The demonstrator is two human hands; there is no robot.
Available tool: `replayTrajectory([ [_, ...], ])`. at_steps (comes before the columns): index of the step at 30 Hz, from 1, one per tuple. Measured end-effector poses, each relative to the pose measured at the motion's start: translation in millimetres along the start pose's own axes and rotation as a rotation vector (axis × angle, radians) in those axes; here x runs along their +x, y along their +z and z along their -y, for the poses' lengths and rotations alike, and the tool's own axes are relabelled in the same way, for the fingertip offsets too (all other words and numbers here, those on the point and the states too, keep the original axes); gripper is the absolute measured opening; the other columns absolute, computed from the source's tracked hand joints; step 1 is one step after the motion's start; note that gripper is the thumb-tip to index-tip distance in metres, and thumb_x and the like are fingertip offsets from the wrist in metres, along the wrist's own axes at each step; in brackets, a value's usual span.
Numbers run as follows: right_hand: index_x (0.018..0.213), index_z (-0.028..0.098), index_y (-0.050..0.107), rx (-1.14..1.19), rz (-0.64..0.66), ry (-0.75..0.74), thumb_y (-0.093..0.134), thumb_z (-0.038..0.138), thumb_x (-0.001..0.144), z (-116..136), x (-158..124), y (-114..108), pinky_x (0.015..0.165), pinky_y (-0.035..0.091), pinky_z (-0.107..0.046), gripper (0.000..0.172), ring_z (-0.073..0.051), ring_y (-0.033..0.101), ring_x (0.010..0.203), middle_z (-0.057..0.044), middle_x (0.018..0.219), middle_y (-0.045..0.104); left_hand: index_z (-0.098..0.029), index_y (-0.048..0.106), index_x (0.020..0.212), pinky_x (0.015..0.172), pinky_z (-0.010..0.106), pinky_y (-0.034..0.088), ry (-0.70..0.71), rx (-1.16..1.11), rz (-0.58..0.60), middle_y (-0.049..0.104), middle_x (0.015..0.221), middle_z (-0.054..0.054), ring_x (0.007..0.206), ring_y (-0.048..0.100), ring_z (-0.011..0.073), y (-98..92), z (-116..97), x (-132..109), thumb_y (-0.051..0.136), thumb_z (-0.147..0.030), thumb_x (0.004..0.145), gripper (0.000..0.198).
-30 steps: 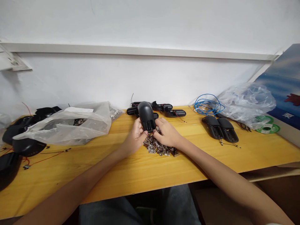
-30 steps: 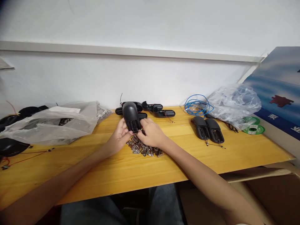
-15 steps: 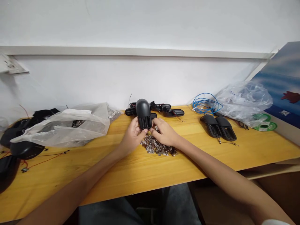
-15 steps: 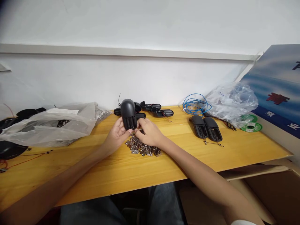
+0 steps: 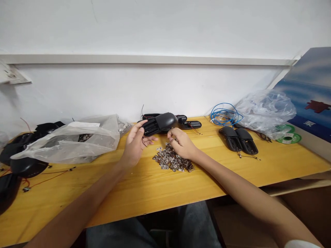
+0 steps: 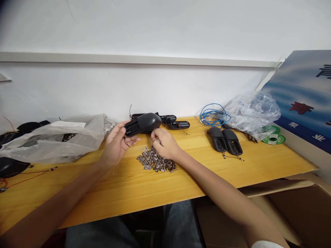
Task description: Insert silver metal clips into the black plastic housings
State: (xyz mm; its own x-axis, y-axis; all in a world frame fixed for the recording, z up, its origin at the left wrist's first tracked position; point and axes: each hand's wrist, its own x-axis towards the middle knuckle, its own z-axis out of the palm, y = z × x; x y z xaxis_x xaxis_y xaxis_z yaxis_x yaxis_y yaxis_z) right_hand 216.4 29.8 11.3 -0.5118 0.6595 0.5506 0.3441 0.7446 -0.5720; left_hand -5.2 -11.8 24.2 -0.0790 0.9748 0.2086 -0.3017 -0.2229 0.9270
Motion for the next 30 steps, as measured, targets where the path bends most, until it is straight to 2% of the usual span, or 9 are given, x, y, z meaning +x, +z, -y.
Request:
replayTrajectory([
  [3, 0.086, 0.023, 0.055, -0.058, 0.06, -0.074, 0.052, 0.022, 0.087, 1, 2, -2, 0.09, 0.046, -0.042, 0.003, -0.027, 0.058, 0.094, -0.008, 0.093, 0.066, -0.024, 0.06, 0.127, 0.058, 0.027, 0.055, 0.081, -0.04, -0.1, 0.071, 0.096, 0.004, 0.065, 0.066, 0.0138, -0.1, -5, 1, 0.072, -0.048, 0.094, 0.043],
  [6, 0.082, 0.022, 0.056, -0.022, 0.047, -0.039, 0.05, 0.026, 0.09, 5, 5, -6, 0.088, 0.045, -0.041, 0.011, -0.026, 0.058, 0.091, -0.008, 0.09, 0.067, -0.023, 0.064, 0.113, 0.056, 0.022, 0.052, 0.089, -0.042, -0.148, 0.068, 0.092, 0.002, 0.068, 0.063, 0.0124, 3.5, -11, -2, 0.078, -0.047, 0.089, 0.036],
  [9, 0.08, 0.022, 0.059, 0.176, 0.011, 0.097, 0.045, 0.027, 0.094, 13, 7, -8, 0.08, 0.045, -0.035, 0.021, -0.021, 0.06, 0.082, -0.004, 0.083, 0.066, -0.021, 0.067, 0.103, 0.054, 0.021, 0.046, -0.044, 0.041, -0.067, 0.062, 0.079, -0.002, 0.062, 0.056, 0.0112, 9.6, -11, -10, 0.079, -0.047, 0.087, 0.032],
  [12, 0.075, 0.021, 0.06, 0.334, 0.071, 0.143, 0.043, 0.028, 0.096, 21, 7, -6, 0.075, 0.043, -0.032, 0.028, -0.018, 0.059, 0.076, -0.002, 0.077, 0.064, -0.021, 0.068, 0.099, 0.055, 0.022, 0.044, -0.151, 0.116, 0.05, 0.06, 0.074, -0.002, 0.062, 0.053, 0.0121, 13.8, -2, -18, 0.078, -0.05, 0.088, 0.032],
  [15, 0.071, 0.02, 0.057, 0.289, 0.123, 0.127, 0.046, 0.026, 0.095, 27, 4, -1, 0.069, 0.039, -0.03, 0.027, -0.016, 0.055, 0.07, 0.001, 0.071, 0.06, -0.019, 0.069, 0.095, 0.061, 0.024, 0.045, -0.18, 0.158, 0.104, 0.064, 0.08, 0.0, 0.067, 0.056, 0.0136, 13.9, 9, -21, 0.077, -0.052, 0.088, 0.035],
  [20, 0.072, 0.02, 0.058, 0.175, 0.165, 0.214, 0.052, 0.022, 0.091, 31, 2, 2, 0.063, 0.033, -0.028, 0.02, -0.014, 0.05, 0.064, 0.002, 0.068, 0.059, -0.019, 0.068, 0.091, 0.064, 0.025, 0.045, -0.183, 0.187, 0.124, 0.065, 0.08, -0.001, 0.068, 0.057, 0.0136, 9.0, 16, -19, 0.079, -0.052, 0.086, 0.035],
  [26, 0.071, 0.02, 0.054, 0.148, 0.239, 0.235, 0.05, 0.026, 0.097, 35, 2, 1, 0.064, 0.033, -0.029, 0.027, -0.015, 0.051, 0.067, 0.001, 0.07, 0.06, -0.019, 0.066, 0.088, 0.064, 0.025, 0.046, -0.176, 0.205, 0.137, 0.066, 0.08, 0.0, 0.068, 0.058, 0.0144, 7.3, 17, -20, 0.08, -0.053, 0.084, 0.036],
  [30, 0.067, 0.021, 0.047, 0.143, 0.249, 0.251, 0.048, 0.029, 0.098, 38, 2, 1, 0.062, 0.03, -0.03, 0.033, -0.014, 0.047, 0.064, 0.002, 0.066, 0.054, -0.019, 0.066, 0.087, 0.063, 0.025, 0.044, -0.181, 0.226, 0.151, 0.063, 0.076, -0.001, 0.067, 0.055, 0.0139, 10.0, 17, -24, 0.079, -0.054, 0.086, 0.037],
])
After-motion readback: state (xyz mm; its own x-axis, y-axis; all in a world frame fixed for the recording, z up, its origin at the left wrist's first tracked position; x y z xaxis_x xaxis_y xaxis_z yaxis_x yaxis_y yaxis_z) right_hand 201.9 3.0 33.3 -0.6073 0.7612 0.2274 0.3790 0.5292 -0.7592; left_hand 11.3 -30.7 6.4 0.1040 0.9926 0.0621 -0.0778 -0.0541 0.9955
